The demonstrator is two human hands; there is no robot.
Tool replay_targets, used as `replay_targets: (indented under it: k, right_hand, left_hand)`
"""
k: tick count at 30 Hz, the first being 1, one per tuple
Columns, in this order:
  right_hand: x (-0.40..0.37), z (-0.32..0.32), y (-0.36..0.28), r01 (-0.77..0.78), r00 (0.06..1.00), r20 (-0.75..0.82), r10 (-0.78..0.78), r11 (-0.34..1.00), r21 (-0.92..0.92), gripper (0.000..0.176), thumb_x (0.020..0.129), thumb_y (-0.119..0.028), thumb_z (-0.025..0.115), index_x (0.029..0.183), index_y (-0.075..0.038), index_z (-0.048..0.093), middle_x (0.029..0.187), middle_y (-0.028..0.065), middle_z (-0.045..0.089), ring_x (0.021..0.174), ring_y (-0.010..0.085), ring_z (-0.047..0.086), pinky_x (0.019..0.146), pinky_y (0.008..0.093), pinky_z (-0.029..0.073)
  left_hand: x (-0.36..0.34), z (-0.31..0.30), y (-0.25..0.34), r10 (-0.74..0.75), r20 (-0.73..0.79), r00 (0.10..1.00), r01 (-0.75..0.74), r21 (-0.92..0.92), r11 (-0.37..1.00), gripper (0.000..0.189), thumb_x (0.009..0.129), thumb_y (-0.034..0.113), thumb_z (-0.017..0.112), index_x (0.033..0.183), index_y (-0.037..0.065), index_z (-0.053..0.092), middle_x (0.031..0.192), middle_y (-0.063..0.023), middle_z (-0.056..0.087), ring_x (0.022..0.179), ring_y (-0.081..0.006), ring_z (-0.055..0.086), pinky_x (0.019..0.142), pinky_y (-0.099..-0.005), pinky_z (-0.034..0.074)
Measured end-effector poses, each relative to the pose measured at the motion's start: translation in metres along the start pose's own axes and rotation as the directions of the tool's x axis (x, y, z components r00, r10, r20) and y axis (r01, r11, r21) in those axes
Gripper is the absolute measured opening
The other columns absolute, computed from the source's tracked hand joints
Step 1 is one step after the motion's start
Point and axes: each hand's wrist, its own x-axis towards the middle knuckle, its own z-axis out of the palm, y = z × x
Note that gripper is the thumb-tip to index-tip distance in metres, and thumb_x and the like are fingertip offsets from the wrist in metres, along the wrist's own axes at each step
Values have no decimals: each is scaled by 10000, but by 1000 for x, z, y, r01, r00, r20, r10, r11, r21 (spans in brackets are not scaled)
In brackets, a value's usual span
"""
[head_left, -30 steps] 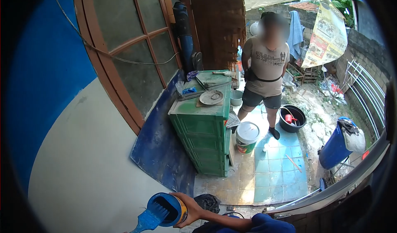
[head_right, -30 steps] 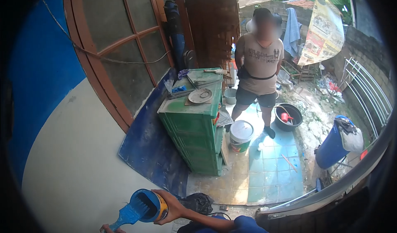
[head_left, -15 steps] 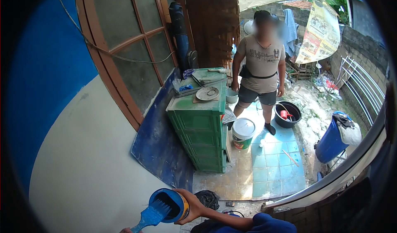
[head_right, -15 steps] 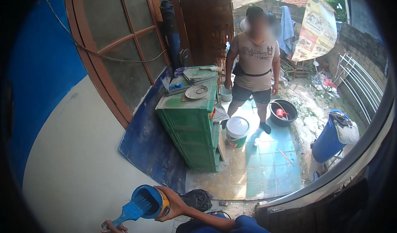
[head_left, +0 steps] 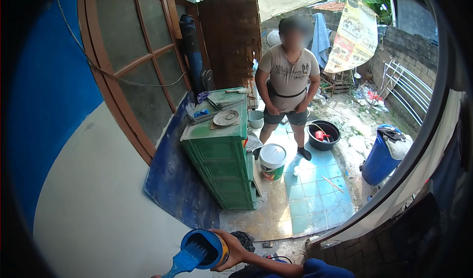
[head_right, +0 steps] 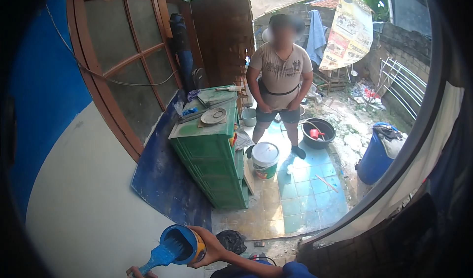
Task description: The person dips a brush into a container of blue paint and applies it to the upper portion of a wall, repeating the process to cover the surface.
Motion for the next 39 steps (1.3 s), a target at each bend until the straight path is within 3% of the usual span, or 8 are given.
replay_targets:
  k: [1,4,8,14,17,19,30,39]
  right_hand:
    - [-4,-2,-2,-5,1000,-16,5,1000,-8,1129,514,-450,908,1400,8,379,1265,184,541,1169,318,560,1015,413,426]
    - [-15,-3,-8,-8,998,-62,6,999,-33,1130,509,-447,913,1396,11,383,1252,184,551,1159,316,572,1008,407,439]
    - [-25,-6,-14,-4,993,-119,-7,996,-94,1124,499,-449,917,1383,11,396,1242,181,560,1142,314,591,992,397,462]
    - [-41,-5,-22,10,984,-171,-39,986,-163,1117,496,-449,919,1375,12,407,1253,189,561,1146,316,595,995,405,464]
    - [-48,-3,-27,-1,983,-181,-28,987,-158,1122,491,-445,920,1377,14,406,1260,192,562,1150,320,595,998,410,462]
    - [-53,0,-30,-24,983,-183,-3,990,-142,1126,489,-444,921,1378,15,405,1263,194,562,1151,322,595,999,413,461]
    - [-84,19,-50,-73,978,-204,35,980,-186,1141,482,-448,932,1381,13,403,1271,192,561,1155,327,594,992,416,470]
    - [-104,39,-73,-61,985,-171,32,984,-168,1145,481,-451,937,1386,-2,399,1278,181,557,1176,325,585,1013,419,462]
  left_hand:
    - [0,3,1,-15,-34,999,15,9,1000,462,979,324,544,637,20,483,522,-57,486,452,-137,436,443,-260,356]
    - [5,-7,-36,3,16,1000,-3,-29,1000,422,972,307,560,668,21,498,526,-54,484,446,-133,433,440,-258,350]
    - [3,-7,-26,14,67,998,-14,4,1000,366,962,291,578,731,16,510,536,-54,487,450,-129,434,438,-258,345]
    - [-4,-9,-5,-79,159,984,98,-111,989,296,952,262,594,828,6,512,554,-62,485,460,-126,432,438,-250,337]
    - [-5,-11,-8,-30,181,983,59,-157,986,271,954,234,583,831,2,514,566,-65,483,458,-131,440,438,-251,347]
    - [-8,-14,-4,-81,225,971,127,-201,971,247,958,205,565,832,0,513,577,-66,488,456,-135,451,436,-255,357]
    - [-13,-46,-6,-128,275,953,190,-212,958,218,966,182,574,840,9,536,578,-52,509,445,-116,463,419,-232,352]
    - [-16,-77,-31,-38,339,940,122,-231,965,235,964,199,605,843,12,533,566,-53,524,423,-111,473,395,-227,356]
